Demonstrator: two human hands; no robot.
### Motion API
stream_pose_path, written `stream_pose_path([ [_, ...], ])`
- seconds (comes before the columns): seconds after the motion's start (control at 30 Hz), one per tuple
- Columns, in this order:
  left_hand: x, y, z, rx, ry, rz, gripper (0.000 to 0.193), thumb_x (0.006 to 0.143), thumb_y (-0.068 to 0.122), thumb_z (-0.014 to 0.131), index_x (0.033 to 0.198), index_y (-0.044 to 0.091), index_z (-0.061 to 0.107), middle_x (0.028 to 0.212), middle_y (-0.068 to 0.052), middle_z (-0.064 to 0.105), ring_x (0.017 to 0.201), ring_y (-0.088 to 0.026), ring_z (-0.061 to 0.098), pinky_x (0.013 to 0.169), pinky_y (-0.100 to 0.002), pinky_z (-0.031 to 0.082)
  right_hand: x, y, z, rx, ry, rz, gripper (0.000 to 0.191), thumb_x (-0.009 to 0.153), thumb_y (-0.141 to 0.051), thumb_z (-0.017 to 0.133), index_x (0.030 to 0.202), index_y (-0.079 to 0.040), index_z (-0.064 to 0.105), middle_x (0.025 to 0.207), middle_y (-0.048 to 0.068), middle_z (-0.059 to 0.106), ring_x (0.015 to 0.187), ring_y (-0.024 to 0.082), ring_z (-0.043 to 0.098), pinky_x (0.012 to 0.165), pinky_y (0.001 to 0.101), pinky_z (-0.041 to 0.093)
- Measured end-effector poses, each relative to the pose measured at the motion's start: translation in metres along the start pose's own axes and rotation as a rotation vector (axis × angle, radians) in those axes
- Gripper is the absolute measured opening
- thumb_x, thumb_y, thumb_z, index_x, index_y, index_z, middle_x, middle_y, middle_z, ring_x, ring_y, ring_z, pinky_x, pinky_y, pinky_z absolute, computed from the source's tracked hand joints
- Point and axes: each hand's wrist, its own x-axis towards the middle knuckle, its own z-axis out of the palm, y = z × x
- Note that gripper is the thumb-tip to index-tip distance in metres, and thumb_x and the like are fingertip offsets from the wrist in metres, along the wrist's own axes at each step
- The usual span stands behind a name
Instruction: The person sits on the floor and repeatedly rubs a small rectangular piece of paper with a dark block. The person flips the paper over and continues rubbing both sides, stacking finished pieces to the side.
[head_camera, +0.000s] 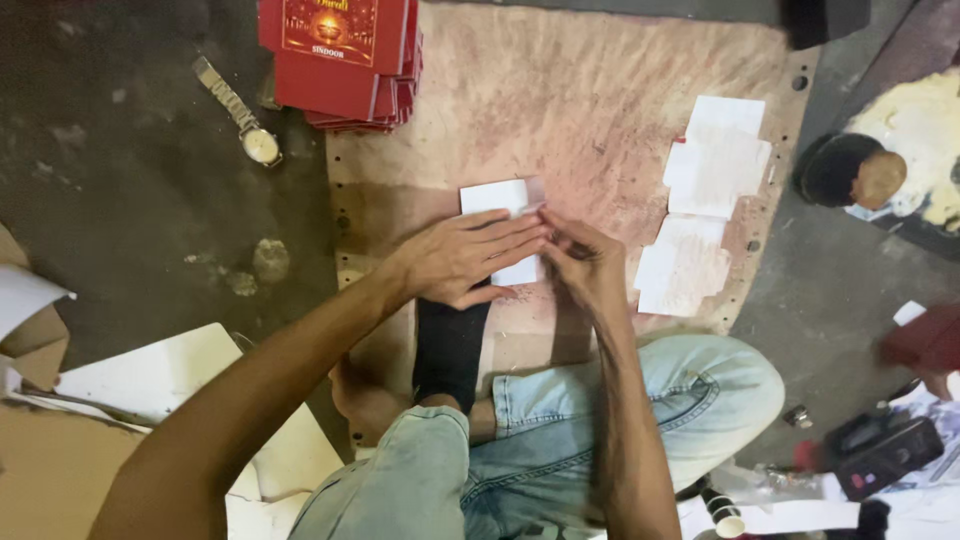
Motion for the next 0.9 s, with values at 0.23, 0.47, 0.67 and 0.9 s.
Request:
stream_pose_path([
  [0.23, 0.005, -0.008, 0.016, -0.038, -0.041, -0.007, 0.073, 0.100, 0.042, 0.057, 0.158, 0.003, 0.036, 0.164, -0.016, 0.035, 0.155, -0.028, 0.028, 0.127, -0.043, 0.022, 0.017, -0.053, -0.029, -0.165, -0.193, -0.136, 0.034, 0.090, -0.006, 0.077, 0.123, -0.001, 0.071, 0.086, -0.002, 0.068, 0.073, 0.005, 0.057, 0.063, 0.0227, 0.050],
  [0.47, 0.007, -0.007, 0.017, -0.014, -0.332, -0.182, 0.063, 0.109, 0.053, 0.047, 0.154, 0.009, 0.040, 0.163, -0.009, 0.037, 0.158, -0.024, 0.027, 0.135, -0.042, 0.020, 0.050, -0.077, 0.008, 0.507, 0.170, -0.579, 0.029, 0.094, -0.010, 0.073, 0.121, -0.002, 0.070, 0.085, -0.002, 0.067, 0.070, 0.006, 0.055, 0.062, 0.0238, 0.049],
  [0.67, 0.007, -0.008, 0.022, 0.136, -0.105, -0.026, 0.072, 0.097, 0.040, 0.055, 0.156, 0.002, 0.043, 0.163, -0.015, 0.037, 0.153, -0.026, 0.031, 0.125, -0.043, 0.025, 0.024, -0.068, 0.001, 0.664, 0.387, -0.806, 0.025, 0.097, -0.012, 0.069, 0.120, -0.003, 0.068, 0.085, -0.002, 0.067, 0.068, 0.006, 0.054, 0.060, 0.0247, 0.049],
  [0.9, 0.003, -0.008, 0.020, -0.055, -0.084, -0.046, 0.059, 0.106, 0.036, 0.055, 0.154, 0.002, 0.047, 0.163, -0.015, 0.039, 0.156, -0.026, 0.029, 0.132, -0.043, 0.020, 0.051, -0.074, 0.008, 0.795, 0.383, -0.824, 0.021, 0.101, -0.016, 0.066, 0.119, -0.005, 0.067, 0.084, -0.002, 0.066, 0.065, 0.007, 0.052, 0.059, 0.0258, 0.048],
])
